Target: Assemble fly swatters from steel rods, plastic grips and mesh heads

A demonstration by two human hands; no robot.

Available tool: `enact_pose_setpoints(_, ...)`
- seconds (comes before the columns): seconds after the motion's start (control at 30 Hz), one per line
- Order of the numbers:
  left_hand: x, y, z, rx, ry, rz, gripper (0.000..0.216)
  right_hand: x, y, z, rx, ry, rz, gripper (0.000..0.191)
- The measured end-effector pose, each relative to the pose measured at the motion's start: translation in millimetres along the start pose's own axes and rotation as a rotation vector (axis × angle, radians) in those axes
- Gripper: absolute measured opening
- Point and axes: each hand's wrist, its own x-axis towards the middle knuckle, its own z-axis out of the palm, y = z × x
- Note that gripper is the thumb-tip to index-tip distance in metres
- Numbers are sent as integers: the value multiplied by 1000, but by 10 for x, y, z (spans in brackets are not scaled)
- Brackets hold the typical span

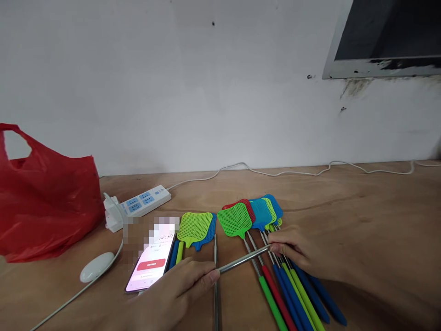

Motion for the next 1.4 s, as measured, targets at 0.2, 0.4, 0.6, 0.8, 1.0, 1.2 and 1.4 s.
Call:
enact_pose_setpoints(0.2, -48, 4, -40, 144, -146, 45, 44, -95, 55, 59, -75, -10, -38, 36)
enact_pose_setpoints(0.4, -97, -4, 2, 430, -164, 169, 24, -171, 79, 67, -49, -13, 19, 39)
enact_pose_setpoints(0.6, -117, -48, -5, 466, -107, 223, 25, -231, 10, 16, -118, -38, 38, 38)
enact_pose_setpoints(0.8, -116, -173, -53, 459, -69, 229, 26, -227, -12, 13, -266, -91, 30, 30)
enact_pose_setpoints(1.0, -196, -257, -7, 454, -50, 230, 29, -179, 33, 60, -370, -25, -143, 26)
enact_pose_setpoints(1.2, -177, -262, 45, 448, -108, 226, 31, -133, -36, 45, -511, 58, -233, 26)
enact_pose_setpoints(1.4, -142, -249, 27, 436, -158, 228, 29, -176, -114, 40, -487, 63, -200, 25)
